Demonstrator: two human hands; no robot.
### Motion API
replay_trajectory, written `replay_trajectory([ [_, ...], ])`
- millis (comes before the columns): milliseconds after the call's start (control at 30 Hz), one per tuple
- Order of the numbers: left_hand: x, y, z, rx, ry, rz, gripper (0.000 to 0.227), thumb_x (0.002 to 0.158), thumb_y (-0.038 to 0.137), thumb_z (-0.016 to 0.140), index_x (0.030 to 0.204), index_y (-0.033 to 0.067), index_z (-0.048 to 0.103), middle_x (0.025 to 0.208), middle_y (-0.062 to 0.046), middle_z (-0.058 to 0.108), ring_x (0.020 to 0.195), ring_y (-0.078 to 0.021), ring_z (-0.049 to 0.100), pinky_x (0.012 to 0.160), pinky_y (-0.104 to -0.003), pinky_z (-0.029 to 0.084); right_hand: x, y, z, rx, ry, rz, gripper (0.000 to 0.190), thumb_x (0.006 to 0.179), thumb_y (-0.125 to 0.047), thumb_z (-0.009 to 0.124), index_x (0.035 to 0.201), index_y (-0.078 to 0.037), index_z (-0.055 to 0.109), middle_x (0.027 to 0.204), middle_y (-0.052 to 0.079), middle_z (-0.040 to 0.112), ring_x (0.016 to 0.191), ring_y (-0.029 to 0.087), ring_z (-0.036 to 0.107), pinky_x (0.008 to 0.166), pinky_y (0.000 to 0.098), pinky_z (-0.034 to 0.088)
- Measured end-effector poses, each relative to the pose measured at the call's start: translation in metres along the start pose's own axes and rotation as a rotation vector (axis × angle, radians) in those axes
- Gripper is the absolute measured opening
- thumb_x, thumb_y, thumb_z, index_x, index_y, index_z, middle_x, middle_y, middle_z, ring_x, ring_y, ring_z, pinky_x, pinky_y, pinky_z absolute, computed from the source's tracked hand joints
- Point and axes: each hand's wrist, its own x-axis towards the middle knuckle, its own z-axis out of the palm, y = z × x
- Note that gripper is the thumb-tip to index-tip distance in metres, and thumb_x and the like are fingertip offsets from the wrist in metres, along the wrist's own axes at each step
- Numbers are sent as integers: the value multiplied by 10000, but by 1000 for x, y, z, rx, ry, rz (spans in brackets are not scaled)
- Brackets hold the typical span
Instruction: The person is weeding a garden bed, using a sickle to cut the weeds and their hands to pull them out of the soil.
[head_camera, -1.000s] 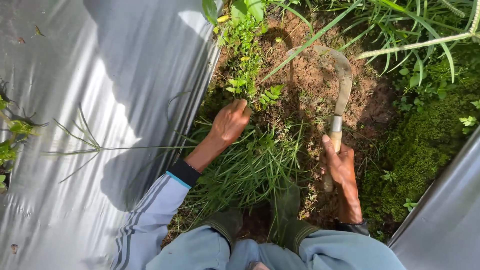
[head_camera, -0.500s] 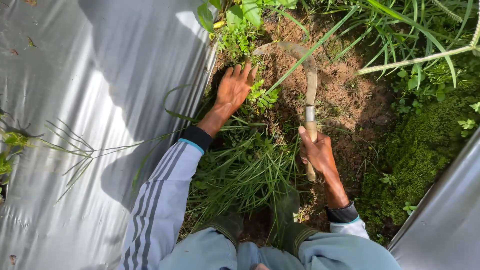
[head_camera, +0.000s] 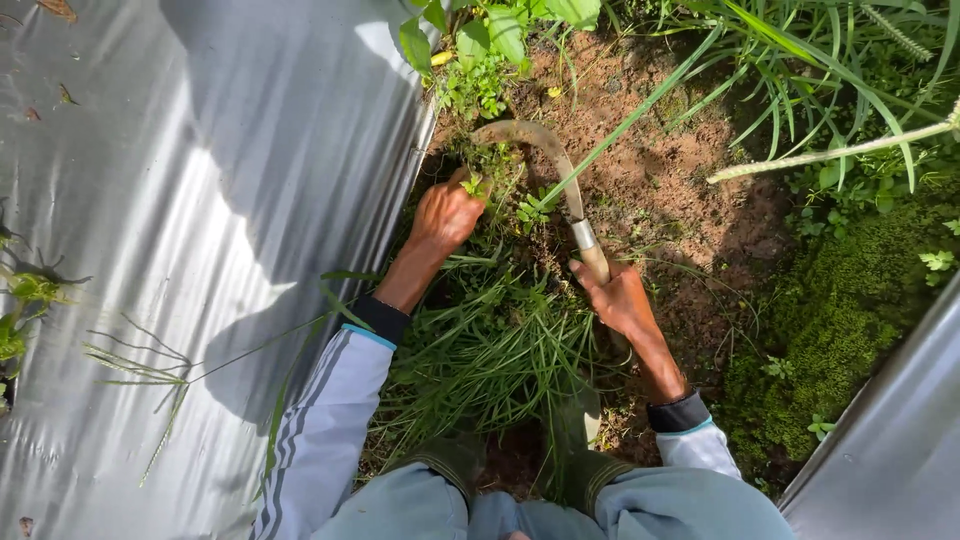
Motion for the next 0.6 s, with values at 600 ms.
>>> replay_trajectory([
  [600,10,56,-87,396,-15,103,174,957,59,639,1010,164,767,1329,-90,619,1079,-209,510,886,-384,406,-10,31,-13,235,141,25,385,1005,-196,701,683,-33,568,418,82,489,295,162,480,299,308,434],
])
